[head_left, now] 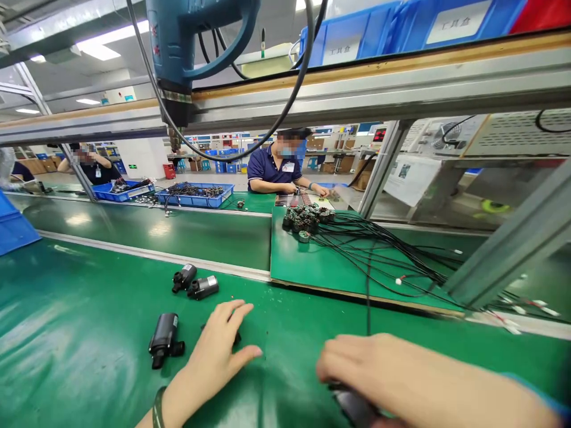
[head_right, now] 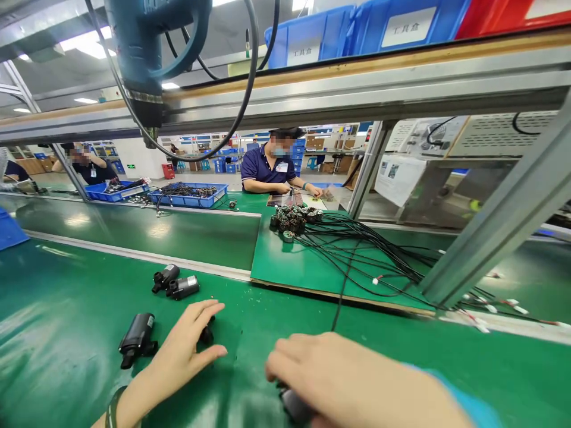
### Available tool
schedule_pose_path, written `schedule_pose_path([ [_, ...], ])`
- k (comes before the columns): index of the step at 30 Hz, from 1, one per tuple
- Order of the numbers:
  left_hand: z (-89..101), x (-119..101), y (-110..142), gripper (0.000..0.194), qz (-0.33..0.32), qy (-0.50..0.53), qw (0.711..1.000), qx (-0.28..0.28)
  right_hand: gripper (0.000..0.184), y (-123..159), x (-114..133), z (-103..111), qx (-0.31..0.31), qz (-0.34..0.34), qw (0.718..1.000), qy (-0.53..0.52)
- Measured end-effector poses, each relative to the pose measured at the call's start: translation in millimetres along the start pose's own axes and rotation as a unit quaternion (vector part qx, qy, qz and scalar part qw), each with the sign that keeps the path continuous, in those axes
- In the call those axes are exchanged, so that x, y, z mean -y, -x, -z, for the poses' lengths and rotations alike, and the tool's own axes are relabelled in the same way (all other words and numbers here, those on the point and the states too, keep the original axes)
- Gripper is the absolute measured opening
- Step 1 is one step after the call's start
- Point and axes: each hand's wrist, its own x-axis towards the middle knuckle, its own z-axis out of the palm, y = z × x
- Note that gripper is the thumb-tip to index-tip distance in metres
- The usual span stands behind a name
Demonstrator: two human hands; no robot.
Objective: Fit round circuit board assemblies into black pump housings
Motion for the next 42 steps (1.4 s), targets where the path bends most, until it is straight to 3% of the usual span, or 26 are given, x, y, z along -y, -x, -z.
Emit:
schedule_pose_path([
  [1, -5.8, -4.1, 1.8, 0.073, -0.029, 0.067, 0.997, 0.021, 0.044, -15.1, 6.7, -18.5, 0.059, -0.02, 0.997, 0.049],
  [3, -18.3, -12.3, 5.1, 0.091, -0.042, 0.18, 0.978, 0.094, 0.042, -42.7, 10.7, -52.0, 0.055, 0.01, 0.99, 0.131],
  [4, -24.3, -15.5, 6.3, 0.101, -0.034, 0.211, 0.968, 0.133, 0.033, -52.1, 8.1, -64.7, 0.037, 0.012, 0.994, 0.102],
  [6, -34.9, -19.2, 7.0, 0.107, -0.038, 0.23, 0.958, 0.17, 0.057, -58.7, -4.5, -80.3, -0.008, 0.012, 1.0, 0.019],
  [9, -44.8, -20.9, 5.1, 0.101, -0.079, 0.231, 0.956, 0.164, 0.09, -45.6, -30.6, -87.6, -0.085, 0.017, 0.982, -0.17],
  [12, -48.6, -26.4, 2.1, 0.091, -0.057, 0.259, 0.951, 0.157, 0.097, -29.9, -47.5, -96.8, -0.07, -0.085, 0.959, -0.262],
  [14, -49.9, -34.3, 0.2, 0.077, -0.033, 0.27, 0.951, 0.15, 0.075, -26.6, -49.1, -107.3, -0.094, -0.118, 0.947, -0.283],
  [17, -52.4, -47.3, -2.3, 0.061, -0.018, 0.272, 0.949, 0.156, 0.048, -27.7, -42.7, -119.8, -0.171, -0.078, 0.919, -0.346],
  [20, -58.9, -53.4, -3.5, 0.062, -0.055, 0.274, 0.95, 0.138, 0.057, -24.8, -38.0, -123.1, -0.204, -0.043, 0.91, -0.359],
  [23, -68.6, -51.5, -1.9, 0.064, -0.083, 0.302, 0.948, 0.059, 0.075, -18.1, -39.1, -124.7, -0.167, -0.116, 0.934, -0.293],
  [25, -74.0, -48.8, -0.2, 0.064, -0.072, 0.327, 0.941, 0.034, 0.069, -16.6, -40.2, -128.0, -0.159, -0.149, 0.932, -0.29],
  [28, -77.6, -46.5, 0.6, 0.063, -0.064, 0.305, 0.949, 0.034, 0.043, -21.7, -38.7, -133.8, -0.193, -0.142, 0.923, -0.303],
  [32, -78.9, -45.2, -0.8, 0.072, -0.029, 0.261, 0.964, 0.043, 0.036, -32.9, -29.5, -134.5, -0.191, -0.074, 0.94, -0.271],
  [35, -81.2, -41.8, -1.2, 0.074, -0.029, 0.265, 0.963, 0.042, 0.033, -35.7, -20.7, -130.1, -0.172, -0.067, 0.957, -0.226],
  [39, -83.4, -37.9, -2.0, 0.06, -0.099, 0.269, 0.958, 0.026, 0.033, -33.7, -16.8, -130.4, -0.148, -0.106, 0.95, -0.255],
  [42, -85.2, -39.0, -3.5, 0.047, -0.05, 0.254, 0.965, 0.046, 0.044, -34.5, -20.1, -139.2, -0.171, -0.113, 0.935, -0.291],
])
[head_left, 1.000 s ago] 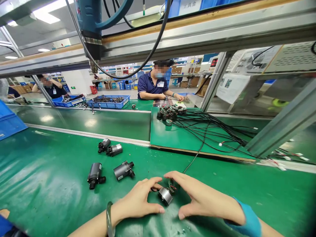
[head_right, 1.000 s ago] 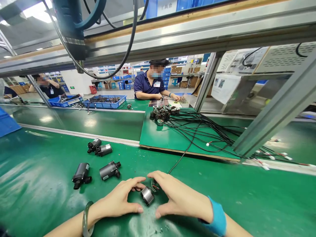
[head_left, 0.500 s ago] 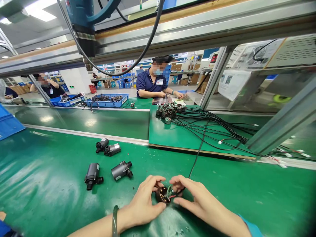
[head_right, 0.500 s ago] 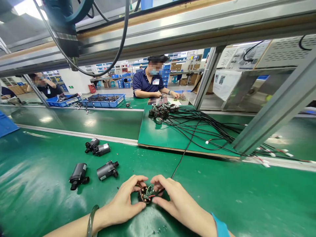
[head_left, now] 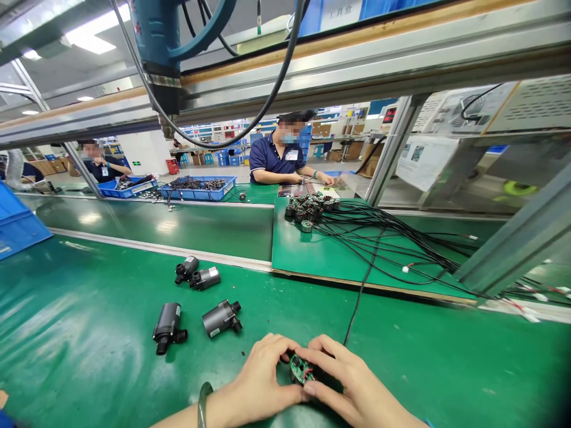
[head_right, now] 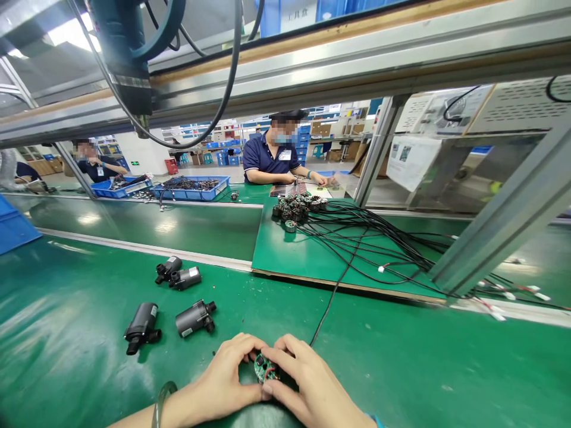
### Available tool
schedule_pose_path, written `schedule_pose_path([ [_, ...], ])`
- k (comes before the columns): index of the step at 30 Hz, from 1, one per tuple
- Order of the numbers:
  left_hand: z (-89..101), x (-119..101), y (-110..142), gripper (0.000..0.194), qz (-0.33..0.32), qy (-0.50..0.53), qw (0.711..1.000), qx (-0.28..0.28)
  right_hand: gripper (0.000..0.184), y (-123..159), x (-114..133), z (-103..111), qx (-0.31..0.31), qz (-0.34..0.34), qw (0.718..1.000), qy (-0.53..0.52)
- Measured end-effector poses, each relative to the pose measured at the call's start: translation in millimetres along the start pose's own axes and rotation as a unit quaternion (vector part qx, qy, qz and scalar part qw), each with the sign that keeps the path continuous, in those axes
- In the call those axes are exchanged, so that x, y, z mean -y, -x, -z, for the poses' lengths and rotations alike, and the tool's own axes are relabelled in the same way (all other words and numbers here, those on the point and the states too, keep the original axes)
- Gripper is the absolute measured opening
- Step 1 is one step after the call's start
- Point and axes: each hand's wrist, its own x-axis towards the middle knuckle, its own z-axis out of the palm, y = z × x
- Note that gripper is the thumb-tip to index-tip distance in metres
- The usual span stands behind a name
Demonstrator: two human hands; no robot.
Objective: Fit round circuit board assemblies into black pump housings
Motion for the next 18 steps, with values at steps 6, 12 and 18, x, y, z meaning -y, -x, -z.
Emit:
schedule_pose_path([
  [6, -9.6, 3.5, -3.1, 0.046, 0.013, -0.011, 0.999, -0.04, 0.028, -1.4, -6.2, -8.3, -0.061, 0.034, 0.996, 0.051],
  [12, 0.8, -1.9, -3.1, 0.049, -0.013, -0.017, 1.0, 0.023, 0.032, -3.7, -5.3, 1.9, -0.047, 0.093, 0.989, 0.101],
  [18, 2.3, -5.2, -3.1, 0.044, 0.045, -0.028, 0.998, -0.014, 0.044, -1.2, -10.0, 4.0, -0.007, 0.051, 0.992, 0.115],
])
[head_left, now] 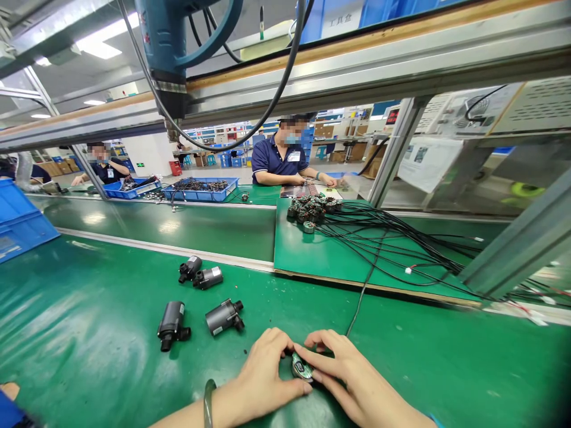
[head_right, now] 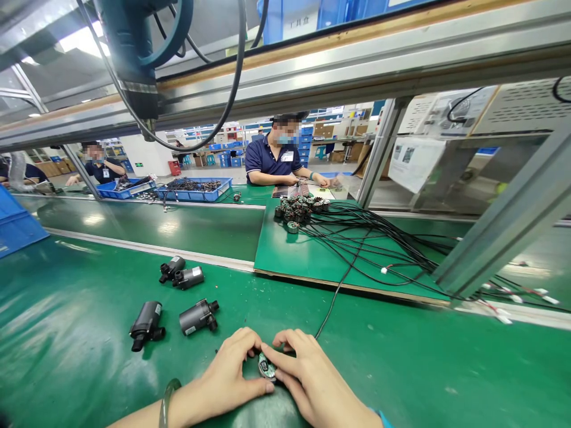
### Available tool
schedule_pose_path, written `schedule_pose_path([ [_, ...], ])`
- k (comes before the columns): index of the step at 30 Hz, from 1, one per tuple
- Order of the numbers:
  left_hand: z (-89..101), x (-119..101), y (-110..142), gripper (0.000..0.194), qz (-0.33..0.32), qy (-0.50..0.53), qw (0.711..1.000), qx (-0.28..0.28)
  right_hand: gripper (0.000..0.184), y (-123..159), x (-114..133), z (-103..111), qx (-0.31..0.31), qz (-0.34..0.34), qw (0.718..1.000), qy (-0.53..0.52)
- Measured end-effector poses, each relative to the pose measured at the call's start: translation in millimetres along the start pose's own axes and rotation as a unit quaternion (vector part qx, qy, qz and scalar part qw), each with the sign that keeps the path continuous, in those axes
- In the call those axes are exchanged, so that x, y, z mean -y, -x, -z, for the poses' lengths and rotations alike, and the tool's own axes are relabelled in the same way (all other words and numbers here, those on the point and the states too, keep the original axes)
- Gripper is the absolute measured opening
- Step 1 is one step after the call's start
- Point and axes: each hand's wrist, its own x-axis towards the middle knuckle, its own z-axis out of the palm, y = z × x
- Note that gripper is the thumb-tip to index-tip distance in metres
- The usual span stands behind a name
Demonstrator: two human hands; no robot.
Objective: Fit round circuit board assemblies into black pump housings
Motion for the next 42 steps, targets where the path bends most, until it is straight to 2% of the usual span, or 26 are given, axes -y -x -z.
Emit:
schedule_pose_path([
  [2, 1.7, 2.0, 1.2, 0.047, -0.014, 0.008, 1.0, 0.005, 0.043, 0.7, -2.0, -0.8, 0.0, 0.013, 1.0, -0.01],
  [5, 10.3, 5.6, 2.3, 0.061, -0.051, 0.038, 0.997, 0.05, 0.036, 0.5, -6.3, -1.4, -0.043, 0.05, 0.996, -0.061],
  [8, 18.1, 7.7, 0.4, 0.053, -0.032, 0.05, 0.996, 0.074, 0.022, -0.4, -9.1, -0.3, -0.056, 0.027, 0.993, -0.104],
  [12, 16.3, 2.6, -2.7, 0.04, -0.007, 0.072, 0.996, 0.055, 0.019, -1.5, -6.4, 2.4, -0.052, 0.033, 0.993, -0.097],
  [18, 11.1, -12.4, 3.1, 0.026, 0.022, 0.046, 0.999, 0.01, 0.029, -2.2, 1.4, -3.6, -0.068, 0.035, 0.997, -0.016],
  [23, 10.5, -7.1, 5.9, 0.038, 0.006, 0.064, 0.998, 0.024, 0.018, -3.3, -1.1, -0.4, -0.068, 0.089, 0.993, -0.047],
  [26, 6.5, -1.9, 4.4, 0.037, 0.005, 0.059, 0.998, 0.003, 0.019, -5.0, -1.1, 4.6, -0.066, 0.12, 0.99, -0.019],
  [30, 1.6, 0.9, 3.7, 0.036, 0.008, 0.057, 0.998, -0.007, 0.021, -5.9, 1.8, 2.2, -0.094, 0.12, 0.988, 0.025],
  [34, 3.1, 1.9, 4.5, 0.042, 0.038, 0.07, 0.997, 0.019, 0.017, -4.2, 3.3, -4.2, -0.109, 0.117, 0.987, 0.022],
  [36, 11.3, -0.9, 4.3, 0.052, 0.02, 0.071, 0.997, 0.037, 0.019, -5.9, 4.8, -5.1, -0.109, 0.115, 0.987, 0.023],
  [38, 28.4, -7.2, 3.8, 0.062, -0.017, 0.036, 0.999, 0.037, 0.031, -11.2, 8.1, -4.0, -0.116, 0.104, 0.987, 0.029],
  [40, 54.4, -14.9, 3.9, 0.068, -0.033, -0.086, 0.996, 0.02, 0.043, -19.1, 13.1, -1.7, -0.132, 0.096, 0.986, 0.034],
  [41, 69.2, -17.8, 4.5, 0.072, -0.025, -0.182, 0.983, 0.012, 0.047, -23.2, 15.7, -0.6, -0.142, 0.095, 0.985, 0.034],
  [42, 84.0, -19.3, 5.3, 0.08, 0.029, -0.285, 0.958, 0.016, 0.049, -26.7, 18.0, 0.3, -0.151, 0.096, 0.983, 0.032],
])
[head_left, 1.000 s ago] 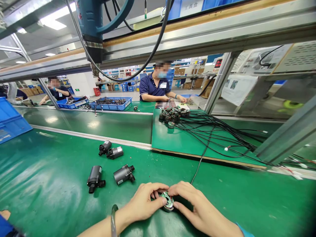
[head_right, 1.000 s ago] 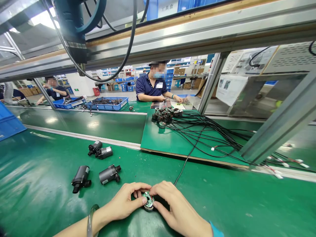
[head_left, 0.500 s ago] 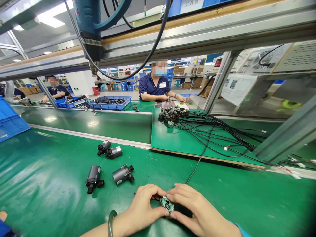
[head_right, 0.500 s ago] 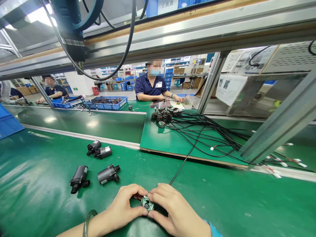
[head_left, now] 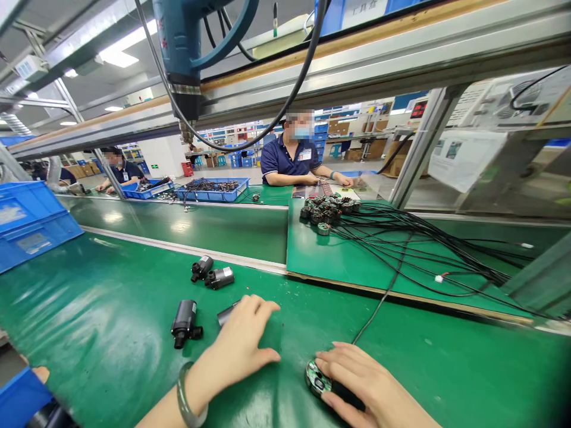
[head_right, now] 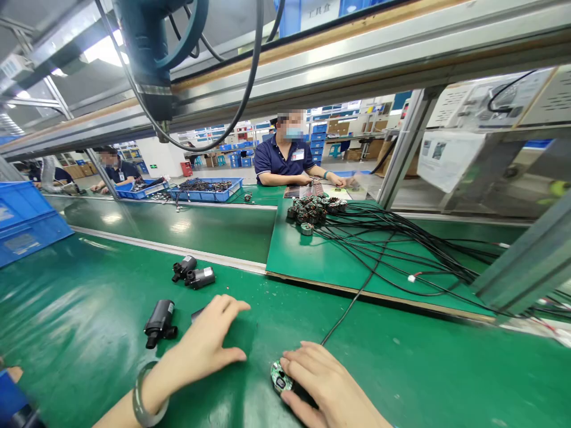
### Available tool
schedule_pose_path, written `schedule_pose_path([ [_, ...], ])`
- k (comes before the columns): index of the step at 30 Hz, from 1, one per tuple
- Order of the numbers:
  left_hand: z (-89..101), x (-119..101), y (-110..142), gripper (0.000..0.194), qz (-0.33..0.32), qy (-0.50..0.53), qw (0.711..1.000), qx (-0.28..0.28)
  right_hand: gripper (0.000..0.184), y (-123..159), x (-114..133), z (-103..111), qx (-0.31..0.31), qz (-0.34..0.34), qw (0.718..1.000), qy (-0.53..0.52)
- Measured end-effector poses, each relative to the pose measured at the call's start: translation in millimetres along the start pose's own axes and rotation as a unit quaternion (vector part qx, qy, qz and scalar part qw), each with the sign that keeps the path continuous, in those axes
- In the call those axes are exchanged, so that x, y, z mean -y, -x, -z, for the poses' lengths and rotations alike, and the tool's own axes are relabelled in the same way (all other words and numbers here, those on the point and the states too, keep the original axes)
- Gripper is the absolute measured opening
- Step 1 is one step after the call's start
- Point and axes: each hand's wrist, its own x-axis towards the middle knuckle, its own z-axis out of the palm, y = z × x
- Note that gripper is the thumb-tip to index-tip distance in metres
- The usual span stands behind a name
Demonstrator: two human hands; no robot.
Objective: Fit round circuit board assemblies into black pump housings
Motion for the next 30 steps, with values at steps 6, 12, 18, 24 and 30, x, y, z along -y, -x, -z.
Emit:
schedule_pose_path([
  [6, 28.6, 41.8, 4.5, 0.076, 0.159, -0.122, 0.977, 0.067, 0.045, 5.7, -5.4, -4.8, -0.026, -0.013, 0.999, -0.022],
  [12, 21.8, 23.7, 5.4, 0.029, 0.046, 0.033, 0.997, -0.056, 0.017, 22.2, -16.3, 6.8, 0.0, -0.003, 0.999, -0.039],
  [18, -9.2, -5.4, 0.9, 0.032, -0.062, 0.157, 0.977, -0.133, 0.017, 13.4, 1.1, 30.7, -0.106, -0.046, 0.986, -0.117],
  [24, -56.6, -27.6, -7.8, 0.061, -0.071, 0.356, 0.926, -0.102, 0.029, 16.9, 8.0, 25.1, -0.116, -0.155, 0.949, -0.25],
  [30, -69.9, -45.2, -8.4, 0.072, -0.041, 0.418, 0.905, -0.076, 0.058, 5.7, 20.5, 25.3, -0.175, -0.212, 0.933, -0.233],
])
